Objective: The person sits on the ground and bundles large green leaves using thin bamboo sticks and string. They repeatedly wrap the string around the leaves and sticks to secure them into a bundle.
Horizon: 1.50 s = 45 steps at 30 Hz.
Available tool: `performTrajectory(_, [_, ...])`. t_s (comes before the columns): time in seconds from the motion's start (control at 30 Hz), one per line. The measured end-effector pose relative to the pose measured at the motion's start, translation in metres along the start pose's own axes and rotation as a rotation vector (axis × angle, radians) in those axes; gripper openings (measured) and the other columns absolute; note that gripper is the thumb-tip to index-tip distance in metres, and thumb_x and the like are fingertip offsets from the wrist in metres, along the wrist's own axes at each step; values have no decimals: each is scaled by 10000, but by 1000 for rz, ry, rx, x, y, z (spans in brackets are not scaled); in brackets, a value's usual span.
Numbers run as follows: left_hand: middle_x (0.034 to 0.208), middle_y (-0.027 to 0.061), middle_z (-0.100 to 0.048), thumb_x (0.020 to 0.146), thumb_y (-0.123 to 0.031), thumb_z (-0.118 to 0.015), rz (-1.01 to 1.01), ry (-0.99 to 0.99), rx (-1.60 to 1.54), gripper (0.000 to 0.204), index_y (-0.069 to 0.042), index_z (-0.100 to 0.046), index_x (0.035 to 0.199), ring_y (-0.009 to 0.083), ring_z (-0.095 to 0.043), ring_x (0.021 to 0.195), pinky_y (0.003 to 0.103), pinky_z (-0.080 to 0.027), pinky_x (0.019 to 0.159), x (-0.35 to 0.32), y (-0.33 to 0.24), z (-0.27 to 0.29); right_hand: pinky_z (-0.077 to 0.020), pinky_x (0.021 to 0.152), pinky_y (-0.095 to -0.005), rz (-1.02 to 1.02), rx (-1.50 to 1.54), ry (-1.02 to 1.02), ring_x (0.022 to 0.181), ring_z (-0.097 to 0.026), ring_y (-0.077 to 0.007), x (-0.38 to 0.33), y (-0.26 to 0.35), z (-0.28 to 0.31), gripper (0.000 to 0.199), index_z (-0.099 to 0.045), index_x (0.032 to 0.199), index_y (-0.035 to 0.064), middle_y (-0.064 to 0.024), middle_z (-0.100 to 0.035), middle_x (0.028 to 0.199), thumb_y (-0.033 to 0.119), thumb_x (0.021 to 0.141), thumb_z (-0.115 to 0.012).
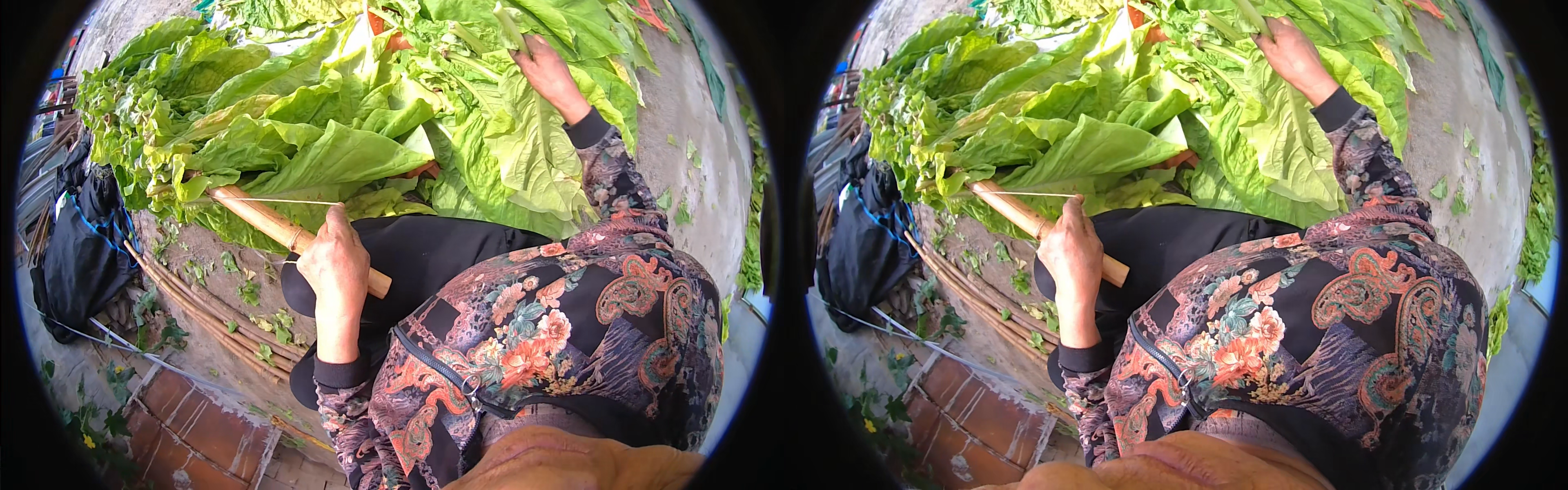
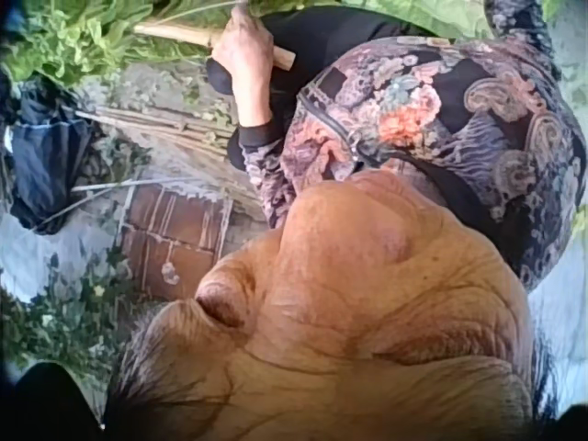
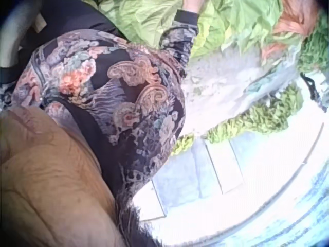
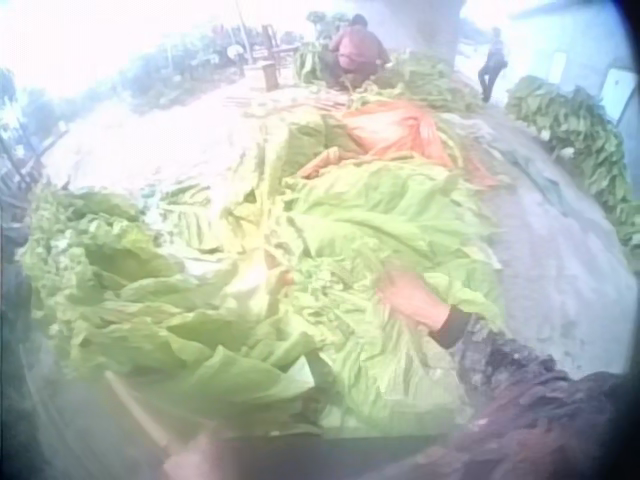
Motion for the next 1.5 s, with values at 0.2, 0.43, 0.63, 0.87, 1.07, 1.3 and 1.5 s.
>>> performTrajectory(0.2, [725, 116, -649, 789, -98, -611, -15, -46, -30, 245, -68, -580, 1031, 282, -634, 587, 376, -499, 506, 5, -2, -3, -515, 627, -247, -605, 1033, 726, 608, -570, -110, -10, 37, -36, 635, -536, 1186, -9, -93, -593, 928, 546, 878, -517])
performTrajectory(0.43, [691, 92, -636, 786, -115, -616, -30, -51, -28, 227, -66, -578, 1004, 276, -629, 577, 383, -495, 498, 6, -6, -9, -506, 726, -453, -74, -337, 336, 813, -615, -340, -12, -9, -168, 234, -516, 979, -7, -203, -553, 958, 59, 764, -580])
performTrajectory(0.63, [723, 119, -638, 840, -119, -572, 57, 45, -142, 177, -63, -575, 1008, 324, -629, 628, 409, -501, 542, -6, 7, 1, -436, 864, -437, 143, 122, 265, 1040, -525, -393, -7, 108, -95, 483, -418, 1238, 7, -214, -527, 1135, 71, 782, -564])
performTrajectory(0.87, [699, 167, -613, 870, -139, -553, -51, -84, -185, 90, -71, -596, 911, 345, -623, 644, 428, -490, 581, 42, 5, 69, -478, 736, -400, 838, 647, 169, 863, -600, -335, 67, 376, -78, 325, -529, 1091, 53, -156, -612, 861, 76, 769, -573])
performTrajectory(1.07, [912, 156, -671, 921, -270, -487, 321, -365, 8, 290, -57, -653, 1029, 321, -648, 811, 436, -492, 724, 85, 200, 102, -429, 820, -346, 1077, 616, 148, 915, -570, -167, 57, 411, -114, 331, -569, 1101, 116, -26, -602, 935, 50, 777, -590])
performTrajectory(1.3, [654, 106, -608, 886, -174, -491, 605, -42, -744, 232, 7, -631, 849, 182, -514, 542, 303, -409, 527, 9, 291, -116, -395, 899, -435, 555, 764, -26, 1010, -527, -281, 49, 366, -135, 484, -535, 1134, 76, -111, -568, 1070, 434, 820, -624])
performTrajectory(1.5, [490, -52, -375, 964, -194, -481, 685, -71, -1017, 245, -56, -555, 776, 33, -286, 414, 211, -187, 395, -18, 237, -64, -218, 1100, -428, -6, 1276, 513, 1309, -282, -407, -39, 378, -284, 736, -221, 1373, -73, -313, -289, 1392, 479, 920, -401])
Point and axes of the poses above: each hand's wrist, its own x-axis towards the middle knuckle, its own z-axis out of the back of the hand, y = z × x, the point moved 7 cm from there along x, towards the middle knuckle
